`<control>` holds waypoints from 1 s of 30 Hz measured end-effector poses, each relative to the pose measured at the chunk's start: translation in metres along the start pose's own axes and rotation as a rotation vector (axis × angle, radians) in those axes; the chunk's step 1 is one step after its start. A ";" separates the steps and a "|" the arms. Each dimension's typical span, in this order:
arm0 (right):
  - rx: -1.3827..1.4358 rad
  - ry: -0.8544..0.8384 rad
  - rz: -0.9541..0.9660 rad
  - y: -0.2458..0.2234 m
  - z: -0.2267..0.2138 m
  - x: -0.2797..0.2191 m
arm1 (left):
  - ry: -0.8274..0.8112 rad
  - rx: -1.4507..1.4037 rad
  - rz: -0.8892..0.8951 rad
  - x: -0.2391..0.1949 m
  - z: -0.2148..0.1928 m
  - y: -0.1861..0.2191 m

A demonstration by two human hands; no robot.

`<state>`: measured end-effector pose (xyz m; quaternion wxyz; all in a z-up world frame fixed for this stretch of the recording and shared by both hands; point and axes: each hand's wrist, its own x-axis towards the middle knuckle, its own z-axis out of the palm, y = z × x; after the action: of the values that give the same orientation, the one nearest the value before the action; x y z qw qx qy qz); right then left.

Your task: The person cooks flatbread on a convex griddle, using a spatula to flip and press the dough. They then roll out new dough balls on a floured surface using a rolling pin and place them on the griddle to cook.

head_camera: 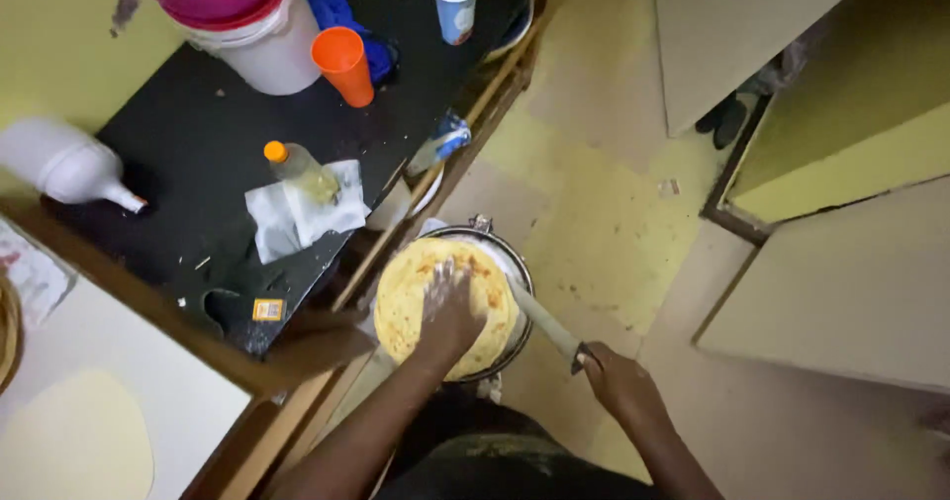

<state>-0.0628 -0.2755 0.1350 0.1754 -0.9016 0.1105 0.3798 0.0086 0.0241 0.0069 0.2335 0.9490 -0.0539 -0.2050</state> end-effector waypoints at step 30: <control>-0.021 -0.081 0.012 -0.015 -0.002 0.037 | 0.403 0.529 0.058 -0.002 0.044 -0.039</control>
<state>-0.0309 -0.2649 0.1133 0.1681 -0.8865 0.1048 0.4181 -0.0114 0.0407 -0.0455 -0.0094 0.9963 -0.0847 0.0147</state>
